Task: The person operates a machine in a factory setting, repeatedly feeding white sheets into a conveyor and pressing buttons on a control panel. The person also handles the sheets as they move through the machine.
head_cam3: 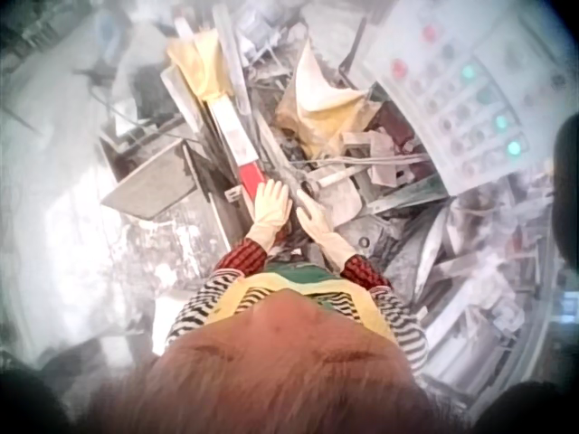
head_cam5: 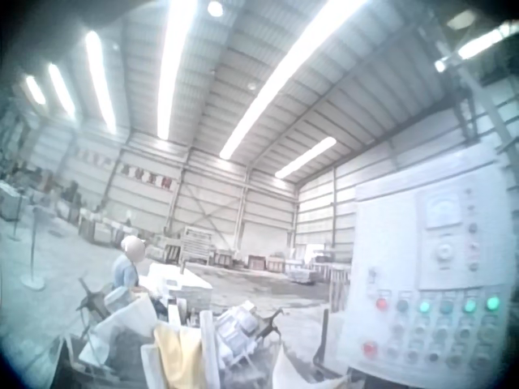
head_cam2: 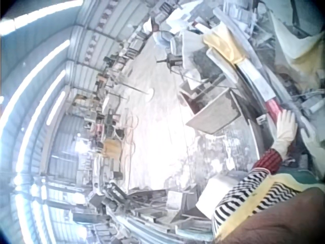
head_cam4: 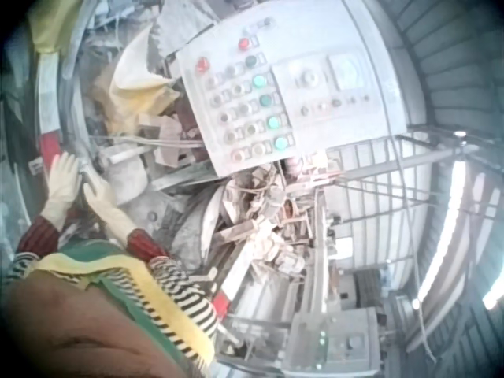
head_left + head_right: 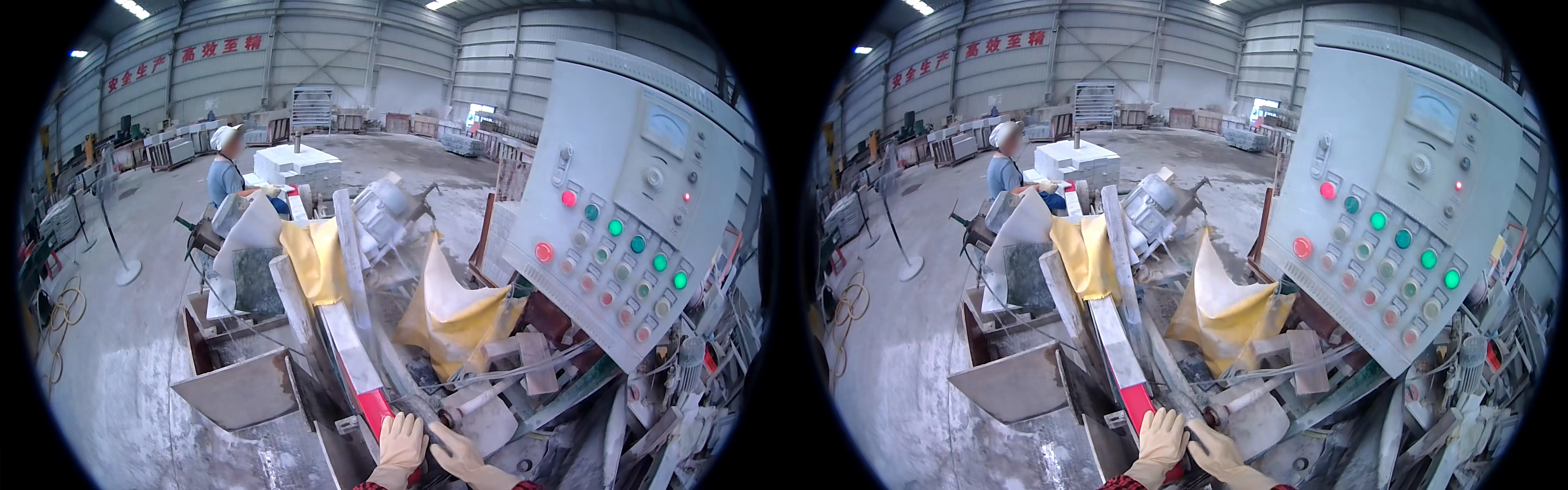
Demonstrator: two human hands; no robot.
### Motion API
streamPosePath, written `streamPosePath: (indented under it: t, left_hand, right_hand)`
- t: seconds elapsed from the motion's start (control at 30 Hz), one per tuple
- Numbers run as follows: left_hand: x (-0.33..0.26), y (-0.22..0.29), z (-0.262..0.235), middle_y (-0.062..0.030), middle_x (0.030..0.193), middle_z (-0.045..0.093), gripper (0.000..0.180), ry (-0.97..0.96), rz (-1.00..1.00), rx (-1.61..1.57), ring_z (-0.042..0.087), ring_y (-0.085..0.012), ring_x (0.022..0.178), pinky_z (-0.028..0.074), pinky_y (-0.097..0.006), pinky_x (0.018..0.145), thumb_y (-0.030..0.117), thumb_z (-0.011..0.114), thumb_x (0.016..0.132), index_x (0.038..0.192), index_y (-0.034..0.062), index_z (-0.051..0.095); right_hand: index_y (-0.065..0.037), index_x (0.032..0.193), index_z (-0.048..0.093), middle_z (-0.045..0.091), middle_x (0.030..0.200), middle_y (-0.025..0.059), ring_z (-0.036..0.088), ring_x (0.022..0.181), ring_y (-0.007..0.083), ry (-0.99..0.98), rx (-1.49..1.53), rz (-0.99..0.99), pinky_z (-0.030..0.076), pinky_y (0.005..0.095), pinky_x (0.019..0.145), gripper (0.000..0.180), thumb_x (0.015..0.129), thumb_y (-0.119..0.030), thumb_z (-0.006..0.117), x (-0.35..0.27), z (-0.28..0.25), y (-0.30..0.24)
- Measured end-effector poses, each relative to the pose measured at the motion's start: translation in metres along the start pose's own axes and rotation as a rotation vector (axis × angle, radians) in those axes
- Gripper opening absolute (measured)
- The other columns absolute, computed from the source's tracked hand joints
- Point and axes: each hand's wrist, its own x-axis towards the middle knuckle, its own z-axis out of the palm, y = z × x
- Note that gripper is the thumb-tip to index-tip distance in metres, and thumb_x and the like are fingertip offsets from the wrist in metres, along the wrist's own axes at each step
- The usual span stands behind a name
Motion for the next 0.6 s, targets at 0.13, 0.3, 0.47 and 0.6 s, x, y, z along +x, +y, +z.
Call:
streamPosePath:
  t: [0.13,0.3,0.47,0.6]
  left_hand:
    - [-0.004,0.003,0.011,-0.0108,0.114,0.062,0.041,-0.005,0.006,0.062,0.054,-0.0321,0.117,0.038,-0.053,0.102,0.032,0.060,0.085,0.115,0.0050,0.064]
    - [-0.012,-0.002,0.022,-0.0103,0.130,0.060,0.044,-0.069,-0.019,0.119,0.052,-0.0277,0.125,0.036,-0.053,0.105,0.035,0.058,0.087,0.122,0.0092,0.062]
    - [0.024,-0.023,-0.009,-0.0128,0.110,0.066,0.050,-0.523,0.052,0.022,0.062,-0.0317,0.107,0.045,-0.045,0.094,0.036,0.070,0.081,0.122,0.0087,0.061]
    - [0.038,-0.043,-0.019,-0.0113,0.117,0.063,0.056,-0.173,0.198,-0.032,0.057,-0.0317,0.118,0.040,-0.046,0.103,0.035,0.075,0.078,0.125,0.0078,0.060]
  right_hand:
    - [-0.008,0.144,0.049,0.053,0.142,0.0244,0.055,0.129,0.0380,-0.187,-0.098,-0.065,0.049,0.0418,0.102,0.053,0.096,-0.026,0.062,0.009,0.022,0.009]
    - [-0.015,0.148,0.046,0.050,0.145,0.0248,0.056,0.126,0.0388,-0.287,-0.092,-0.016,0.050,0.0435,0.099,0.055,0.097,-0.033,0.059,-0.005,0.018,0.019]
    - [-0.016,0.149,0.045,0.054,0.143,0.0225,0.058,0.125,0.0384,-0.331,0.012,0.121,0.049,0.0446,0.100,0.058,0.095,-0.033,0.061,-0.006,0.017,0.028]
    - [-0.016,0.143,0.054,0.061,0.135,0.0208,0.063,0.120,0.0354,-0.305,0.121,0.232,0.051,0.0423,0.098,0.055,0.093,-0.035,0.064,-0.005,0.018,0.050]
